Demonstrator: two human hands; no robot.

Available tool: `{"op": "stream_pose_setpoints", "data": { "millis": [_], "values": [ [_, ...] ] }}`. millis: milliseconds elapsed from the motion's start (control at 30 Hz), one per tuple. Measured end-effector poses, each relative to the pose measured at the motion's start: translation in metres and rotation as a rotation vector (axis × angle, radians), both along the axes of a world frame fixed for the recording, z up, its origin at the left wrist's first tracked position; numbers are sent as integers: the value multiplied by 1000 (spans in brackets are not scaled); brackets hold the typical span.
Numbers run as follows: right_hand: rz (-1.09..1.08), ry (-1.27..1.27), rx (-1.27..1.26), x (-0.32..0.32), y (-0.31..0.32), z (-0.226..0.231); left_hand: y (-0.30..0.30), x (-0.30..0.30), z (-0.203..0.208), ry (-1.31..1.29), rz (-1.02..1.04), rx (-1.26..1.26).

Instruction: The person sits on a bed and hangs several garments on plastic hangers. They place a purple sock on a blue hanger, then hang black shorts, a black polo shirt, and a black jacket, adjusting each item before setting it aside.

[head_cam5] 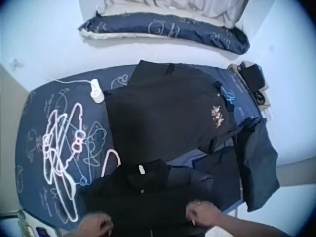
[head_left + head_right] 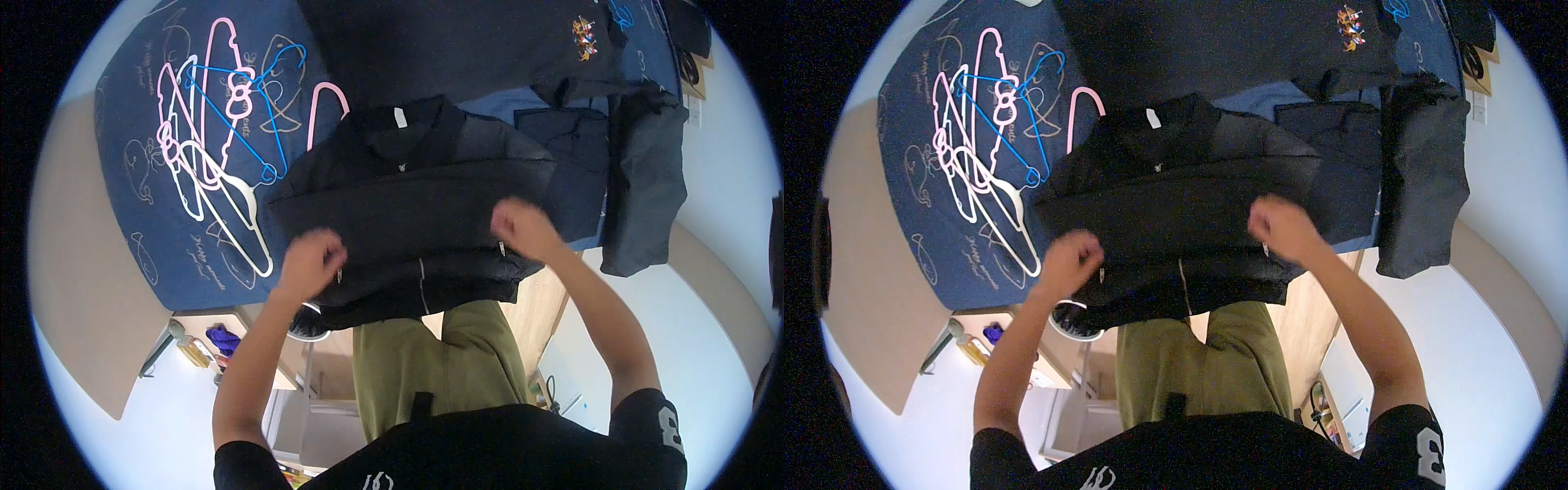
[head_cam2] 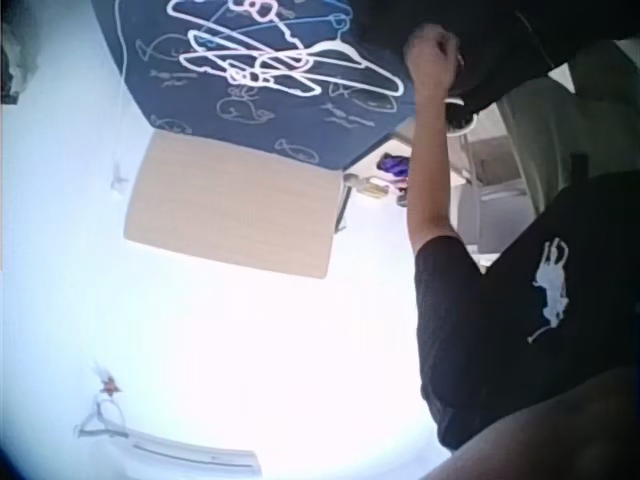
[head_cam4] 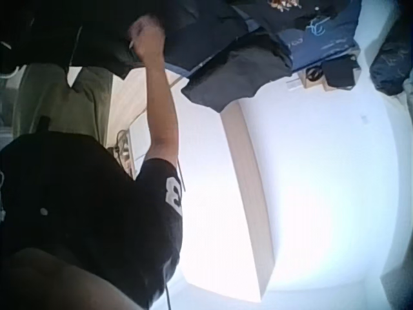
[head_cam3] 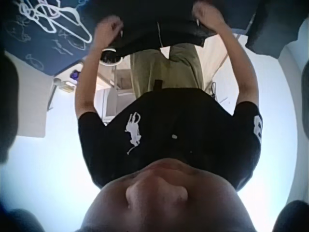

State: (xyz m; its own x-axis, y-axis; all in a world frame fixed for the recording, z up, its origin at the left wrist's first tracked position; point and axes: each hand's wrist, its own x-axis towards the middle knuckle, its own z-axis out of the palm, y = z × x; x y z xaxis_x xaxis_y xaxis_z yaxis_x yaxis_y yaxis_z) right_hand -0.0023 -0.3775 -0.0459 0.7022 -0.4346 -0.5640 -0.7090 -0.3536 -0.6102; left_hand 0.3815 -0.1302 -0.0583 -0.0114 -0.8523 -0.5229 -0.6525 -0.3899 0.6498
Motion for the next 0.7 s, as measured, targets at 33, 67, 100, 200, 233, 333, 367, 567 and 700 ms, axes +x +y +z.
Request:
{"op": "stream_pose_setpoints", "data": {
  "millis": [33, 67, 100, 200, 233, 333, 367, 567, 700],
  "values": [
    [-91, -134, -228, 17, -22, -13, -29, 5, -9, -115, 141, -251],
    [-218, -168, -344, 33, -45, -26, -56, 11, -24, -229, 238, -347],
    [-351, -202, -462, 48, -63, -36, -83, 16, -37, -341, 330, -446],
    [-403, 364, -248, 105, -94, -25, -142, 9, -47, -400, 542, -58],
    [-436, 493, -111, 130, -93, -15, -158, -2, -44, -359, 620, 136],
    [-415, 633, -51, 171, -60, -26, -170, -34, -62, -409, 669, 255],
    [-437, 642, -71, 177, -49, -29, -171, -38, -64, -436, 696, 294],
    [-655, 627, 25, 170, -45, -38, -152, -21, -48, -385, 562, 410],
    [-853, 170, 9, 127, -25, -50, -118, -13, -28, 171, 835, 376]
  ]
}}
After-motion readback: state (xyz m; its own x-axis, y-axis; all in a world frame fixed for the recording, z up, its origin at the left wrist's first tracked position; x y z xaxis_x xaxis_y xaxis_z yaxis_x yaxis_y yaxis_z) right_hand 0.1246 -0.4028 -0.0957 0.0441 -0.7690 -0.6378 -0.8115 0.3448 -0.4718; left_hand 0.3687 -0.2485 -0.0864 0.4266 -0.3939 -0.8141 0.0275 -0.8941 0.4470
